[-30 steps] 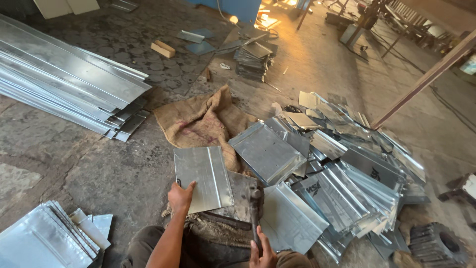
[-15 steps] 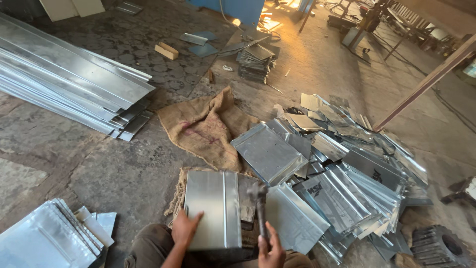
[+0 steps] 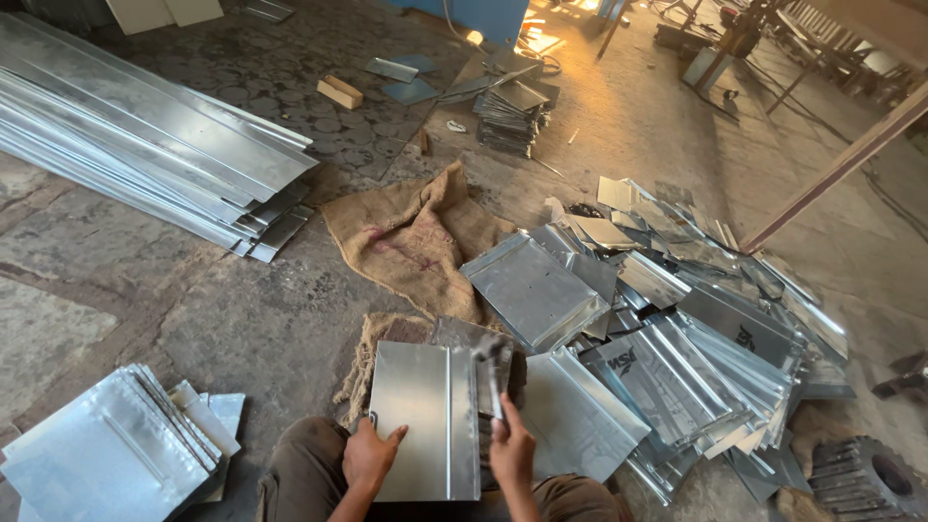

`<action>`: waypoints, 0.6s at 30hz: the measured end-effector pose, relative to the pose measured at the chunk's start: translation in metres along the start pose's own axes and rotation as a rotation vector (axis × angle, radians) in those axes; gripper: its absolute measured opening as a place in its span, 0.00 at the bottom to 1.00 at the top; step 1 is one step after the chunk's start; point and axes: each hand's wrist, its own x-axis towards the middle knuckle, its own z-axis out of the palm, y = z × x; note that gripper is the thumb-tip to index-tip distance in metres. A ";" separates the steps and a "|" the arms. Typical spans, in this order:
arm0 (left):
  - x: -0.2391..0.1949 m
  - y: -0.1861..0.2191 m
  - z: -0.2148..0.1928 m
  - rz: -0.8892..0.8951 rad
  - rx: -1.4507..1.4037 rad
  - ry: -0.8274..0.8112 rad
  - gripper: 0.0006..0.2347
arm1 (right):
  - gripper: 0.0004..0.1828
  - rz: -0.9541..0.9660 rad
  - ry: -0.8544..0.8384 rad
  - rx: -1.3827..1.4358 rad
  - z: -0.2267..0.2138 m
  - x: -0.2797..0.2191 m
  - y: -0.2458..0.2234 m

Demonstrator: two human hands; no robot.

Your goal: The person uses a hammer to fold and flatten the edges of a metal sheet while sitting on a workshop floor. They strike the metal against a hard base and reposition the sheet repeatedly to achieve a uniform bend.

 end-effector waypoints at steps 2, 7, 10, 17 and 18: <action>0.003 0.001 -0.001 0.057 -0.018 0.035 0.30 | 0.23 -0.071 0.067 0.032 -0.015 0.008 -0.008; 0.002 0.002 0.003 0.005 0.005 0.001 0.31 | 0.26 0.131 0.028 0.075 -0.014 0.012 -0.027; 0.010 0.002 0.000 -0.045 0.037 -0.101 0.31 | 0.25 0.066 -0.002 0.038 0.005 0.008 -0.012; 0.007 0.003 -0.001 -0.034 0.043 -0.094 0.31 | 0.24 -0.027 0.061 0.078 0.000 0.008 -0.010; 0.005 0.004 -0.003 -0.033 0.041 -0.090 0.31 | 0.25 -0.077 0.075 0.049 0.001 0.008 -0.014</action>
